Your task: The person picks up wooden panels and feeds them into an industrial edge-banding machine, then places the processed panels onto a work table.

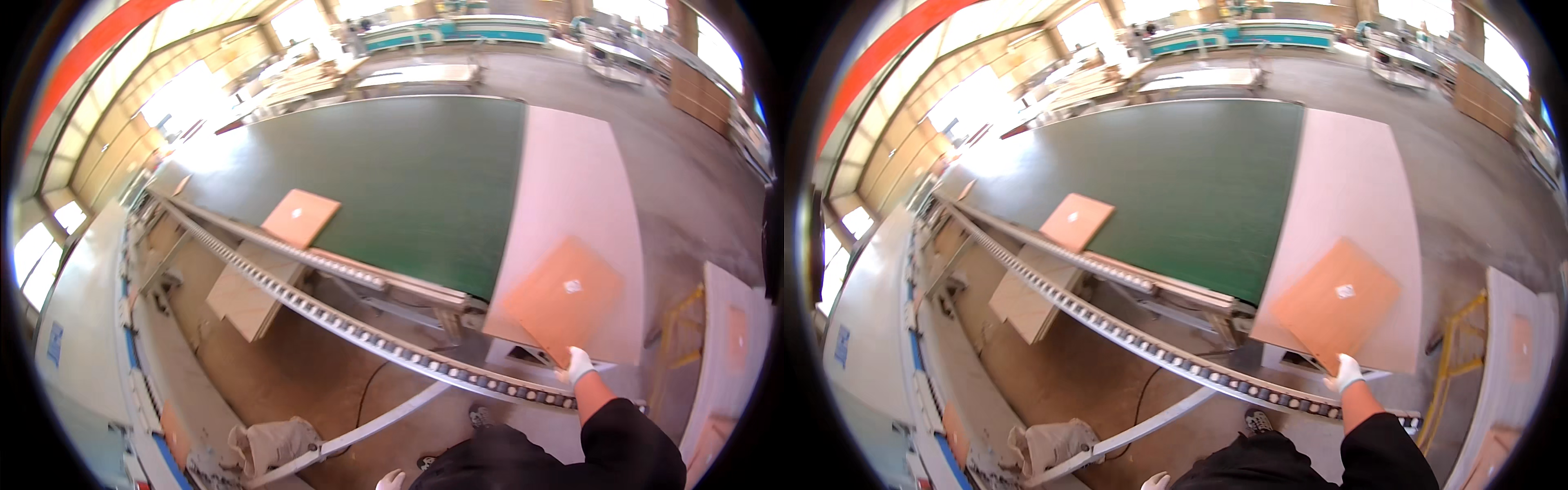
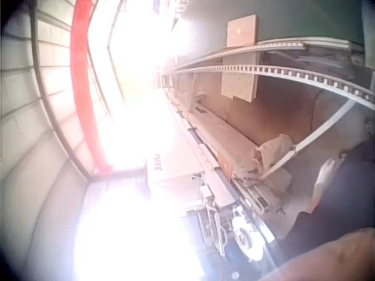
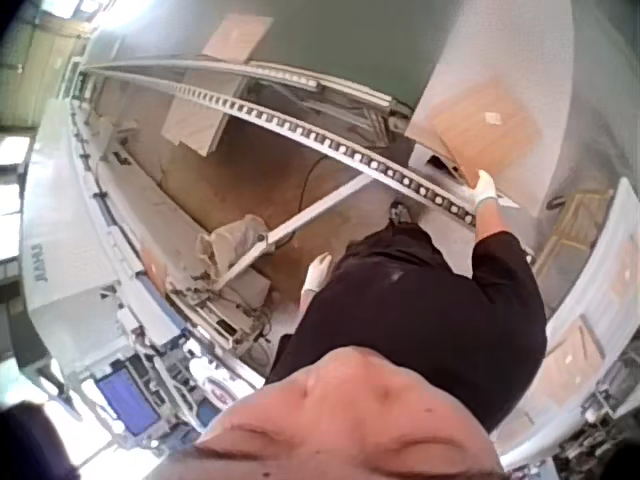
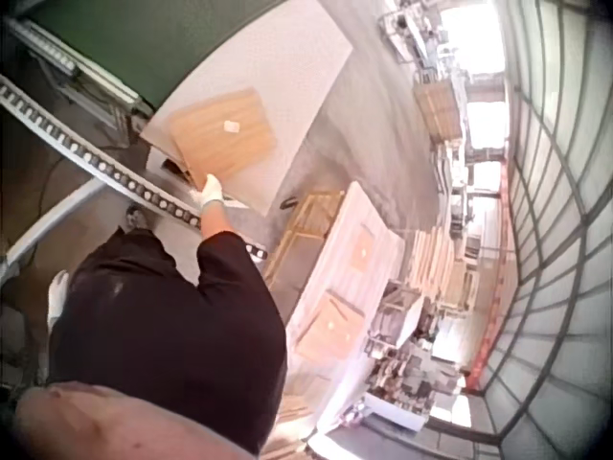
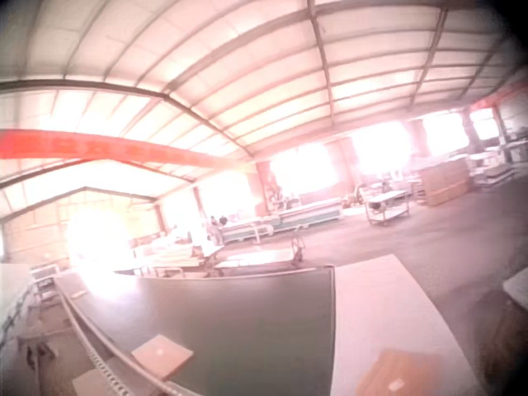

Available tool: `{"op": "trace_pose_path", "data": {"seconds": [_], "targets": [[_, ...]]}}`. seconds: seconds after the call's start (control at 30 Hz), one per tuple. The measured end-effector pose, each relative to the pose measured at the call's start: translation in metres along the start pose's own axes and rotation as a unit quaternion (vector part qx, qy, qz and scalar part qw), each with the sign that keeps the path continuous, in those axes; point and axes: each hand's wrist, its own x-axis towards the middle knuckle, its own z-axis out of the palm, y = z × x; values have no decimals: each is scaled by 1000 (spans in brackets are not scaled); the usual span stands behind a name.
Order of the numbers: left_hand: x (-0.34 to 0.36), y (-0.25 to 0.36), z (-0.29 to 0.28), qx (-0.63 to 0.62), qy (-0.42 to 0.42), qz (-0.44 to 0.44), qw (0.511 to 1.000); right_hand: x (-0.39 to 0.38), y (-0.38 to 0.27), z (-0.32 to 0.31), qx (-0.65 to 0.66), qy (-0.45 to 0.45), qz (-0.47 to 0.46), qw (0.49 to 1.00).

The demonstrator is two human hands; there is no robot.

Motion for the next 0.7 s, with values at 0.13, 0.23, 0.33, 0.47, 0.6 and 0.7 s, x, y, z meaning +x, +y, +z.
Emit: {"op": "trace_pose_path", "data": {"seconds": [0.13,0.23,0.33,0.47,0.6,0.7], "targets": [[8,-37,-30,-10,82,8,997,-27,-1,36,-49,-25,-18,998],[18,28,-48,-364,140,-172,905,-68,-18,56,14,-103,-66,992],[23,68,-54,-477,128,-93,865,-116,-59,71,-19,-178,-170,969],[43,120,-51,-501,45,-26,864,-178,-58,78,-74,-180,-285,939],[44,171,-63,-524,23,24,851,-178,-59,59,-197,-266,-383,862],[46,206,-82,-490,-23,63,869,-267,-34,86,-207,-280,-427,835]]}}
